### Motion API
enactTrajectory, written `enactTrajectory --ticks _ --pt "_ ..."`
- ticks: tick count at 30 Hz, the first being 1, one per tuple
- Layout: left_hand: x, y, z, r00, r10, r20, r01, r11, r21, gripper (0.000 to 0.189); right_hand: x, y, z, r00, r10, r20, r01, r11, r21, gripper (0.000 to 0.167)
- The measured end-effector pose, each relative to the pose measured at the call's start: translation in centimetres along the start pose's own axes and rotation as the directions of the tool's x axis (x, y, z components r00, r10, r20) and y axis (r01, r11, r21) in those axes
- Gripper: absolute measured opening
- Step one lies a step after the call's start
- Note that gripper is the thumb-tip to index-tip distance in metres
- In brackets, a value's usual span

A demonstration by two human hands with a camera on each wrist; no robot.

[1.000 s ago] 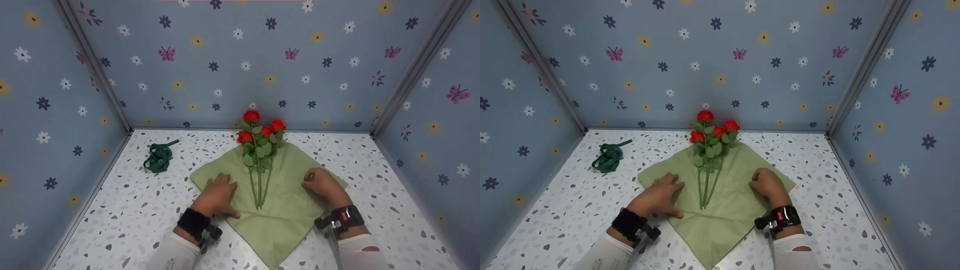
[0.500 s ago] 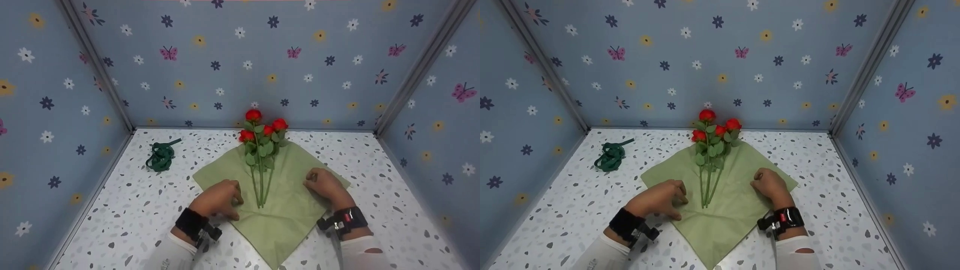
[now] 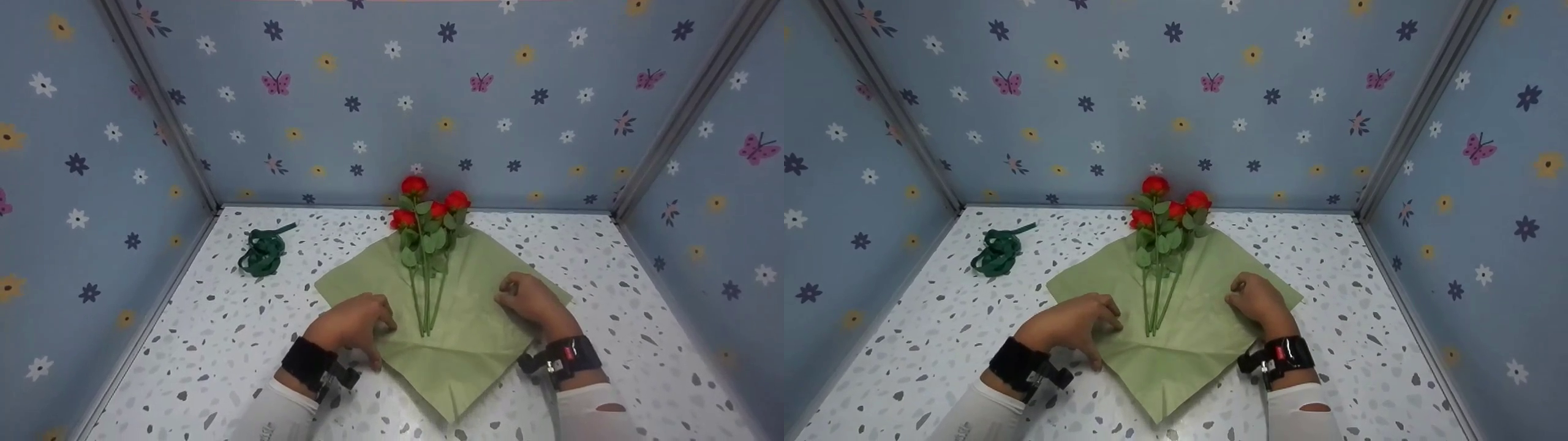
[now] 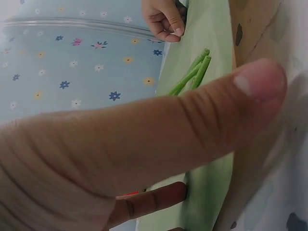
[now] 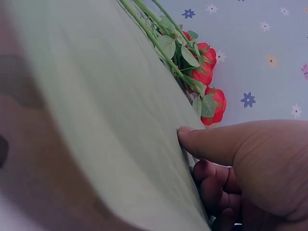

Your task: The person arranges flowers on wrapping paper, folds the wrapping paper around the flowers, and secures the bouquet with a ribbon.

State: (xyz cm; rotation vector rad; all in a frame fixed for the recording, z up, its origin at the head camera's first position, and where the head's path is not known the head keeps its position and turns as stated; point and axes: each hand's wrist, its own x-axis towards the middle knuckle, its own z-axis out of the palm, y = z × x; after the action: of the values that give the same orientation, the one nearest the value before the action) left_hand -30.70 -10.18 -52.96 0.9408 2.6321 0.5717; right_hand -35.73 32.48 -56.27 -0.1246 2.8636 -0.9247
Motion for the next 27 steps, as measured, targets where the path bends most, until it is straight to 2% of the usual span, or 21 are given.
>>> enactTrajectory --ticks 4,9,17,24,27 --pt "-0.1 -0.1 -0.2 1.000 0.009 0.000 -0.009 1.000 -0.021 0.066 0.0 -0.1 -0.2 1.000 -0.018 0.020 0.018 1.000 0.010 0.030" --pt "0.0 -0.1 -0.4 1.000 -0.003 0.007 0.003 0.999 -0.036 0.063 -0.1 -0.1 -0.4 0.999 -0.037 0.019 0.037 0.999 0.011 0.031" --pt "0.0 -0.4 -0.3 0.999 -0.029 0.015 0.030 0.998 -0.059 0.054 -0.1 0.1 -0.5 0.998 -0.017 0.054 0.015 0.999 0.037 0.035" --pt "-0.1 -0.8 -0.4 0.996 -0.075 0.047 0.082 0.980 -0.182 0.035 -0.4 0.2 -1.3 0.995 -0.017 0.098 0.011 0.998 0.069 0.036" --pt "-0.2 -1.0 -0.4 0.998 -0.067 0.020 0.069 0.979 -0.190 0.023 -0.4 0.0 -1.6 0.993 -0.017 0.119 0.008 0.997 0.079 0.034"
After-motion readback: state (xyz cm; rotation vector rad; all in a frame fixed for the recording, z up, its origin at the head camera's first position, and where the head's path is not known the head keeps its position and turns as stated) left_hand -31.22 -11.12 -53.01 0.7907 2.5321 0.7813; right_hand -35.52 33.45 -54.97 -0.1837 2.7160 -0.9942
